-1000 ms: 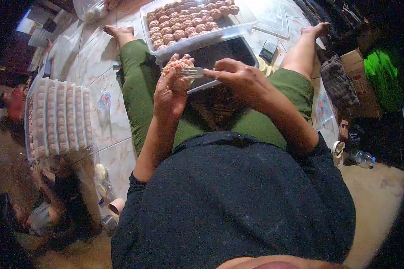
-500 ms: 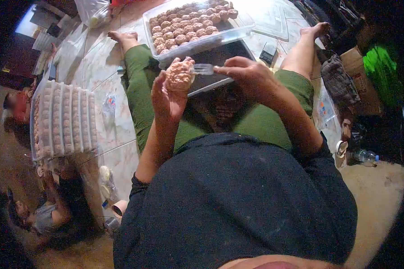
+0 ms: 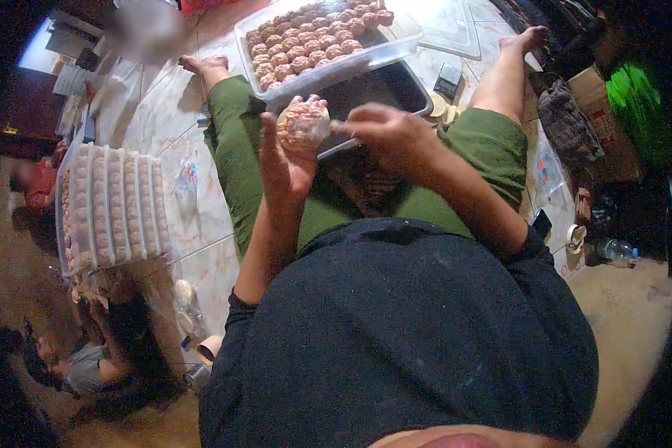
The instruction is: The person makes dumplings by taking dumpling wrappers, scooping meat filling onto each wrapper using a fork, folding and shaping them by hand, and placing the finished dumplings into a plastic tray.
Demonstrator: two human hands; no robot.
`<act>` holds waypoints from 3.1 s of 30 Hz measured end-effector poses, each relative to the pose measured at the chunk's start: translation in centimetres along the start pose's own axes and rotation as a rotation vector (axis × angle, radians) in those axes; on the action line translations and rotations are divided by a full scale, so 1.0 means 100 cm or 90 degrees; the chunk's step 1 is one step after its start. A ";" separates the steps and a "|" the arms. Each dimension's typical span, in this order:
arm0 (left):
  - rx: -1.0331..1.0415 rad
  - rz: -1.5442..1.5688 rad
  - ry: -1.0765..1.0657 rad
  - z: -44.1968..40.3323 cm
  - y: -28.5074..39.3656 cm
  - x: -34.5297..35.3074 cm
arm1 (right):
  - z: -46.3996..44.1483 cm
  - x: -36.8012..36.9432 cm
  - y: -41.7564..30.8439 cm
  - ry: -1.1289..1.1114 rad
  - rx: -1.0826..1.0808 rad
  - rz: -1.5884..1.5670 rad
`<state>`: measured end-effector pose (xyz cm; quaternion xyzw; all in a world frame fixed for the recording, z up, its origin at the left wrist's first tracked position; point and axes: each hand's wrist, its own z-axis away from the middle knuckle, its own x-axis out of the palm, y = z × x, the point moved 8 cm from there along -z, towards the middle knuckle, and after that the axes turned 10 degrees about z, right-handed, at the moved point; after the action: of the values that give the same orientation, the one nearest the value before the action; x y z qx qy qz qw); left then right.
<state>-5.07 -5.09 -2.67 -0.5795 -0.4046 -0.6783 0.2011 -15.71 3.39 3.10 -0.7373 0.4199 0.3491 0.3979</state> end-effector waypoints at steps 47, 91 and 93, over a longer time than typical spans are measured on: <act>-0.282 -0.258 0.039 0.005 -0.027 -0.025 | -0.033 0.092 0.072 -0.251 0.145 -0.392; 0.418 -0.665 -0.013 0.011 0.049 0.054 | -0.013 0.051 -0.009 0.031 0.223 -0.544; 0.433 -0.715 -0.014 0.010 0.042 0.049 | -0.022 0.044 -0.020 0.081 0.140 -0.485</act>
<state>-2.58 -5.83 3.28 -0.1914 -0.8395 -0.5083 -0.0156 -11.72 0.59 0.92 -0.8133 0.1755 0.0831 0.5485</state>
